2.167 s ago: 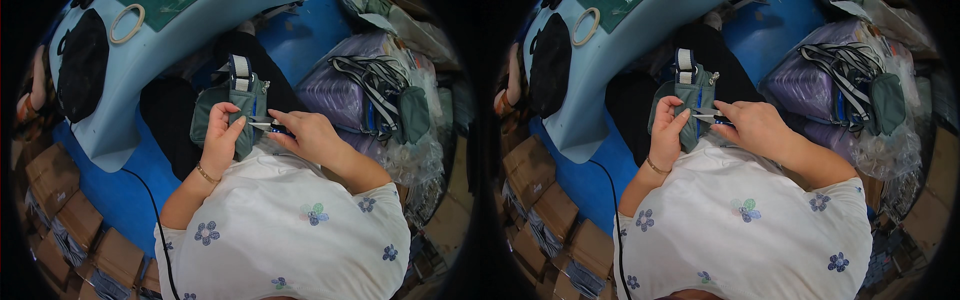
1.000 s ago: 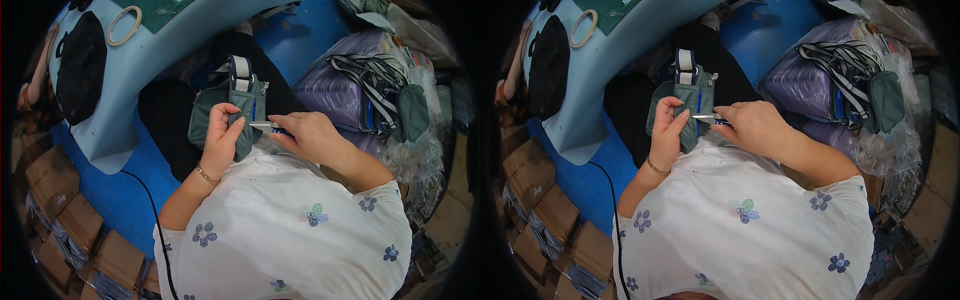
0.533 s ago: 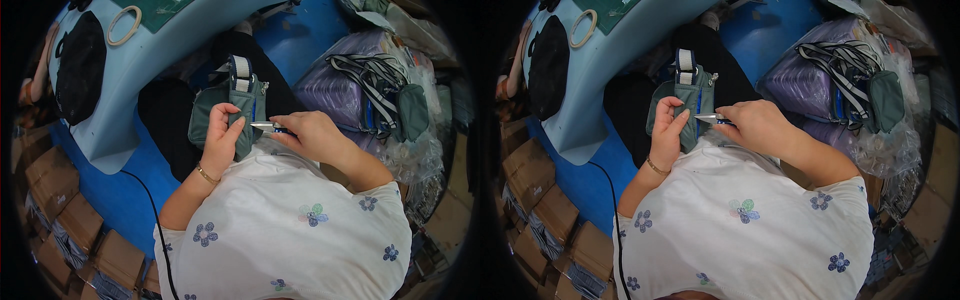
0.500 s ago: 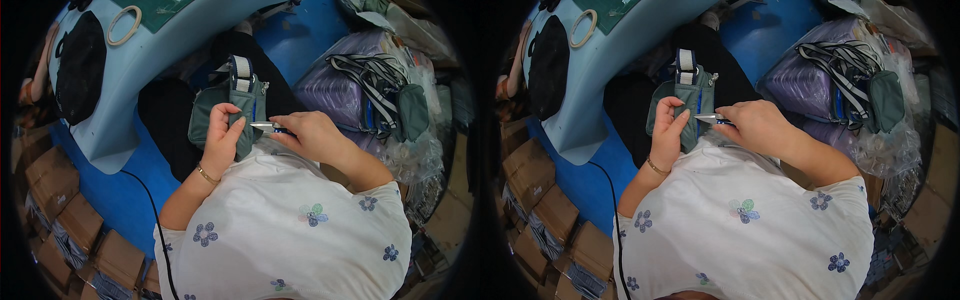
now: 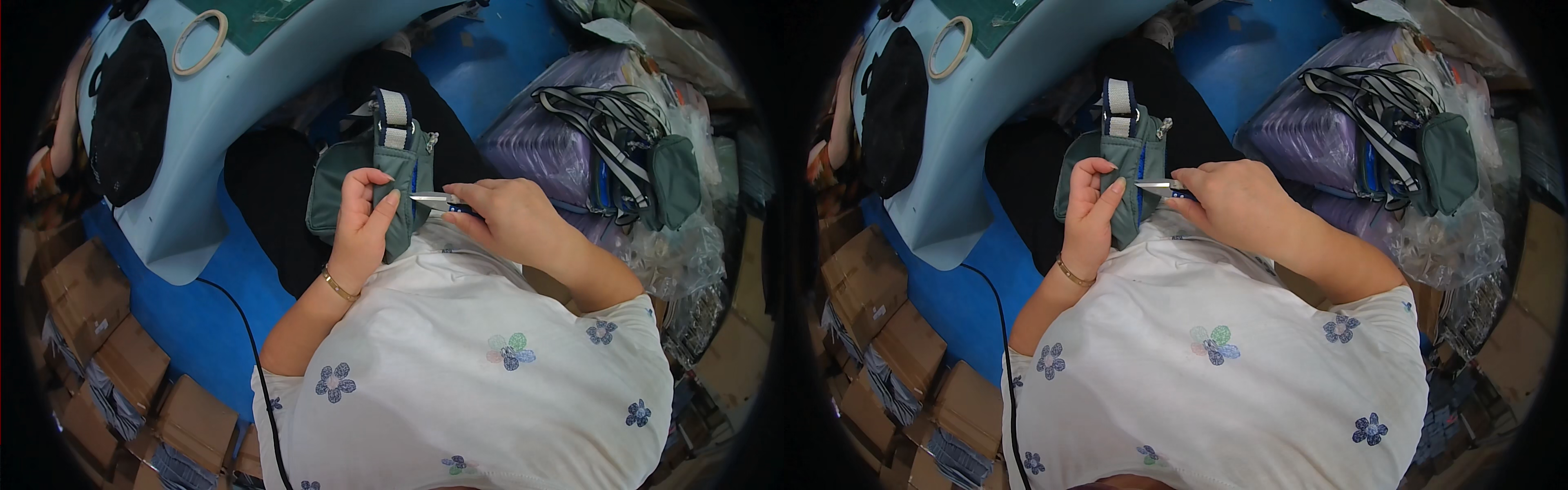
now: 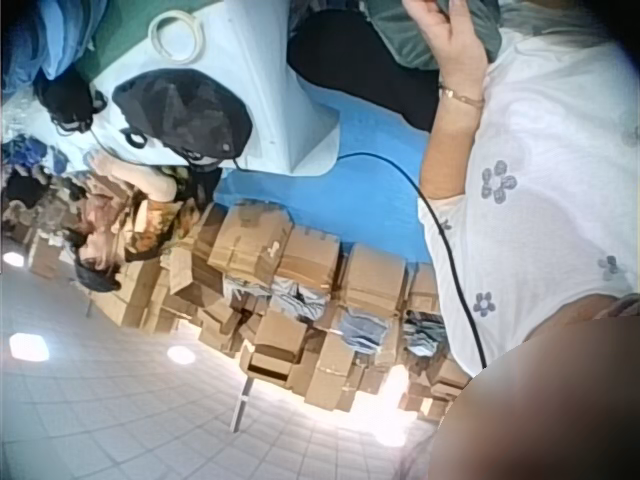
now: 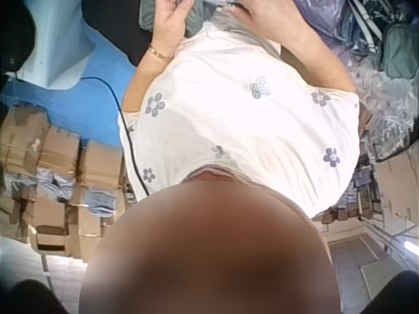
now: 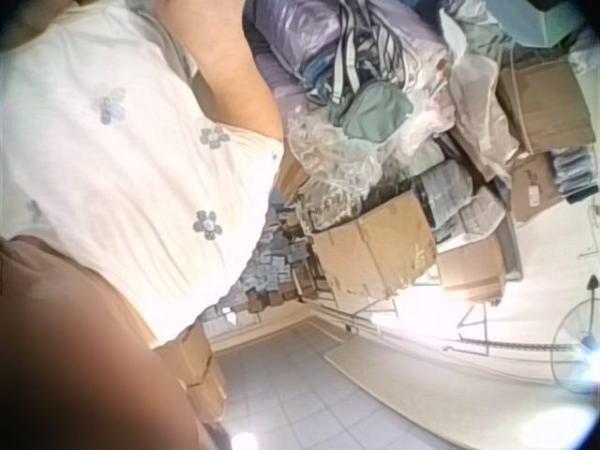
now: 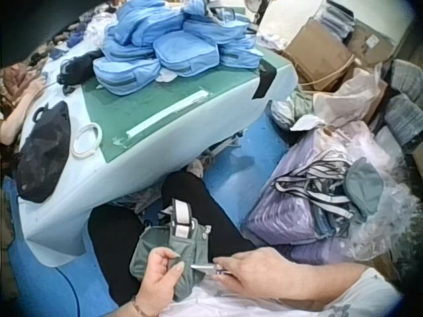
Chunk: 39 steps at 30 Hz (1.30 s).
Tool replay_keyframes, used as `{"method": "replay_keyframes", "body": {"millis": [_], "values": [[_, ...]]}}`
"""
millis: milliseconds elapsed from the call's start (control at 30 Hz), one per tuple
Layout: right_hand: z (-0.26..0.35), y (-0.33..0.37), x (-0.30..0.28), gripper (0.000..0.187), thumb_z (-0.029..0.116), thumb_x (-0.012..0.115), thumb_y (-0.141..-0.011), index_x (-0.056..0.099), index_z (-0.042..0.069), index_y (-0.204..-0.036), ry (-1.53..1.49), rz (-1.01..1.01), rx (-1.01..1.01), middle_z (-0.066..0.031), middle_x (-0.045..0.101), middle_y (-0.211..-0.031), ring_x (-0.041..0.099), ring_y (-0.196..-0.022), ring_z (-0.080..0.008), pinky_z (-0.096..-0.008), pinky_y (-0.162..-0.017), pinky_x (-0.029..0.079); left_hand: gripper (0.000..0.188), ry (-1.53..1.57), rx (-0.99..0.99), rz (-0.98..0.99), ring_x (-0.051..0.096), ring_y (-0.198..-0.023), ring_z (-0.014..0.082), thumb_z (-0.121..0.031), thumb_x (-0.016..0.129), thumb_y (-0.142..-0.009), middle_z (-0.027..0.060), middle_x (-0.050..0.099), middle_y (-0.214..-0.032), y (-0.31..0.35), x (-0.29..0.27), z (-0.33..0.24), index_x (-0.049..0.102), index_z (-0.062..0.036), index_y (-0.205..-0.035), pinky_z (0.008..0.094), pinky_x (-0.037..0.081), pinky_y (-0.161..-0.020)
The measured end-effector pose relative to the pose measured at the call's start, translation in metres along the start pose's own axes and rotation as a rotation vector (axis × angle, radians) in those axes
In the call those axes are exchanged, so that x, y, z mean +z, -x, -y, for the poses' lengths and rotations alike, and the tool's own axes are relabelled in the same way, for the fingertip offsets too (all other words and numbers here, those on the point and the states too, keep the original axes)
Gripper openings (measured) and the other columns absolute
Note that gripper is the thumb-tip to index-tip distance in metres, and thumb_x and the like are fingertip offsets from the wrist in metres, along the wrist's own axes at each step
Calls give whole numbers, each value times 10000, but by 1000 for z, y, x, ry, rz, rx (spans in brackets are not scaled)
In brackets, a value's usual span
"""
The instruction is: The recorder is assembling a small bag by attaching a strap and trimming excess threads using snips.
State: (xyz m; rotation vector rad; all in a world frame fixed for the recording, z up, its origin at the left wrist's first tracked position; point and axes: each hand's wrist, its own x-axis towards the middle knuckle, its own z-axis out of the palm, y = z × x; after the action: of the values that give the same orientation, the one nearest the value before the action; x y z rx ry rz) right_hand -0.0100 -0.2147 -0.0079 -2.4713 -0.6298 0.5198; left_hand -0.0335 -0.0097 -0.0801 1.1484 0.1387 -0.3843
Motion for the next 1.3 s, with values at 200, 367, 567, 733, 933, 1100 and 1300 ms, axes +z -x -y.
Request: {"method": "replay_keyframes", "body": {"millis": [200,367,567,733,933,1100,1300], "values": [[7,2,-1,322,265,642,-828,633,21,-1037,102,32,56,-133,656,-806,641,-688,-291,-369,-593,511,215,-127,46,6,451,-832,41,-23,504,-921,11,486,-942,0,1,7,422,-43,-1119,172,385,-729],[17,7,-5,264,292,597,-852,611,30,-888,164,86,52,-104,620,-714,635,-638,-270,-370,-552,506,224,-294,74,15,425,-775,29,-32,512,-920,6,478,-903,0,-2,7,421,-39,-1124,165,365,-668],[9,2,0,323,268,642,-820,629,12,-1017,155,56,97,-134,652,-792,641,-674,-300,-376,-570,511,228,-187,67,4,413,-762,27,-31,508,-922,2,466,-893,-1,1,5,415,-40,-1129,164,359,-658],[14,7,-2,290,311,605,-844,609,24,-889,172,71,29,-111,622,-721,636,-643,-271,-365,-556,506,223,-233,60,15,428,-781,29,-29,502,-925,7,472,-918,0,-3,7,415,-39,-1130,163,371,-690],[7,2,-2,350,284,650,-816,626,11,-1034,149,49,68,-137,653,-800,642,-678,-294,-371,-583,513,222,-184,75,-1,431,-794,30,-28,507,-925,9,479,-922,-2,0,3,417,-39,-1127,170,373,-694],[12,3,0,358,288,654,-813,623,22,-1050,193,113,95,-136,653,-801,644,-680,-289,-371,-579,510,226,-181,52,2,447,-826,39,-19,504,-923,23,490,-949,-1,-3,6,416,-46,-1129,171,382,-721],[3,-1,-7,325,284,631,-825,613,53,-1053,155,-49,-16,-68,620,-774,631,-663,-238,-356,-557,503,231,59,-68,-24,478,-916,60,4,497,-913,39,502,-1020,-5,-7,-3,419,-56,-1122,193,410,-806]]}}
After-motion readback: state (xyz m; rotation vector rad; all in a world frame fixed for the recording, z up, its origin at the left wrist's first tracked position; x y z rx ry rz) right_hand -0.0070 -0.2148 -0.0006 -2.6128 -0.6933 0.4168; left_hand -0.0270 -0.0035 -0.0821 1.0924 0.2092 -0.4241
